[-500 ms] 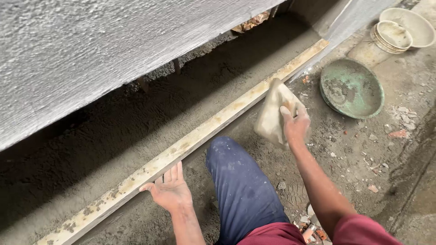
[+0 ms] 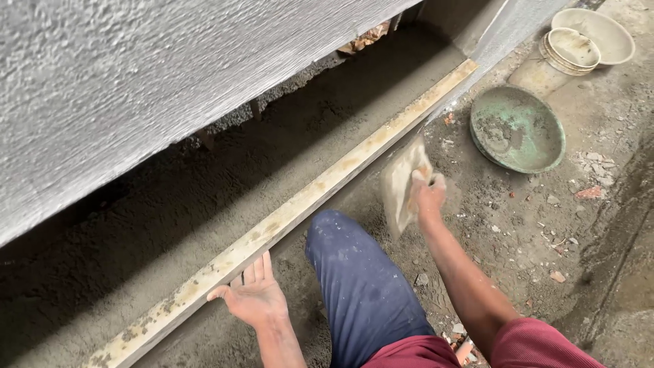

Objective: The person kneels beside a concrete ledge with a wooden guide strip and uses a trowel to apply and press mortar along the edge, scooping material from a green basin. They then use a flat float to smooth the mortar surface along the strip, working section by section along the ledge.

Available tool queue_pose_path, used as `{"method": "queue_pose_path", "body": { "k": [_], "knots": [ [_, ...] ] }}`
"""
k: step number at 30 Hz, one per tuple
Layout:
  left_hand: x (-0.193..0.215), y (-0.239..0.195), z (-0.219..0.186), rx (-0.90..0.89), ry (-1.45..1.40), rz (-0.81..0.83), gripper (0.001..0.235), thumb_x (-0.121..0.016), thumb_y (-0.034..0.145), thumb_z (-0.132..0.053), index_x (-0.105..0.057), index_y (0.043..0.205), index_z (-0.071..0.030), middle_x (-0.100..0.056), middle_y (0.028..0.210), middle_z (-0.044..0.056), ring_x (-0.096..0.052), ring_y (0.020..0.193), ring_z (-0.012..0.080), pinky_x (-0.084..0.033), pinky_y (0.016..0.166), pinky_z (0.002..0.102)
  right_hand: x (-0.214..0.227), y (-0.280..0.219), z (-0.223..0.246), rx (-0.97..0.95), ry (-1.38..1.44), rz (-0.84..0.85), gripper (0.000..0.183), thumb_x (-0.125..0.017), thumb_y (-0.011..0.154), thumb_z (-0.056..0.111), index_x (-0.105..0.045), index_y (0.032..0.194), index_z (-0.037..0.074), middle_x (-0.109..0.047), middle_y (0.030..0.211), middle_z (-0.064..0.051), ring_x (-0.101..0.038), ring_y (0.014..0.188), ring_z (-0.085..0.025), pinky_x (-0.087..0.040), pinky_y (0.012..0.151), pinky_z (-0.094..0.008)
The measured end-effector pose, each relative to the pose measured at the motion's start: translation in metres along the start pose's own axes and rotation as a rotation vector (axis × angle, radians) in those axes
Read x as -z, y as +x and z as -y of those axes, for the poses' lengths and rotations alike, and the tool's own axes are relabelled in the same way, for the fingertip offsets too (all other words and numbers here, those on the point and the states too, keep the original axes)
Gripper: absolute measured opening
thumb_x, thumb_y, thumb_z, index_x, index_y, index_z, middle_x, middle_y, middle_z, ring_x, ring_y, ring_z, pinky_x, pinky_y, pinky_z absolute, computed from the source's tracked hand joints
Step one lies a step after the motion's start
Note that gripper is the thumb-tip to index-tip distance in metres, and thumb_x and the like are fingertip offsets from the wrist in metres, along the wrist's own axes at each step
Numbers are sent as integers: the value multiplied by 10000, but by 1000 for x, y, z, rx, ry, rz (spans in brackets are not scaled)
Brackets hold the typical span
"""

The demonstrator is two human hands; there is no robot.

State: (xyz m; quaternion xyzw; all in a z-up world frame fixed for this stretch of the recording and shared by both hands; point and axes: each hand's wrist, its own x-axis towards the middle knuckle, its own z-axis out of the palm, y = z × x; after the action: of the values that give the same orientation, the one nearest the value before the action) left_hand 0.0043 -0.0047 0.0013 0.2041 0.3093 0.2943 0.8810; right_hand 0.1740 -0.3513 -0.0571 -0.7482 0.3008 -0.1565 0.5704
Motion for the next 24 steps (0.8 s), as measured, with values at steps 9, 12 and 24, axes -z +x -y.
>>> {"method": "queue_pose_path", "body": {
  "k": [9,12,24],
  "knots": [
    [6,1,3,3,2,16,1339,-572,816,-785,90,1534,131,-138,1636,358,-182,1543,514,-268,1251,598,0,-4,-1,-83,93,137,226,-773,873,166,-656,1008,28,-700,916,-86,-644,784,-176,-522,685,-337],
    [1,0,1,4,-19,14,1298,-532,841,-778,83,1536,128,-150,1634,354,-191,1539,508,-270,1251,593,-3,-6,0,-84,81,126,217,-774,876,146,-651,1004,22,-702,913,-85,-642,781,-167,-520,687,-330],
    [-3,1,0,21,-37,-24,1183,-386,923,-762,87,1540,131,-144,1630,366,-183,1538,495,-263,1247,587,4,-14,15,-59,102,127,198,-711,906,130,-613,1050,35,-682,963,-71,-643,835,-154,-535,737,-314]
  ]
}}
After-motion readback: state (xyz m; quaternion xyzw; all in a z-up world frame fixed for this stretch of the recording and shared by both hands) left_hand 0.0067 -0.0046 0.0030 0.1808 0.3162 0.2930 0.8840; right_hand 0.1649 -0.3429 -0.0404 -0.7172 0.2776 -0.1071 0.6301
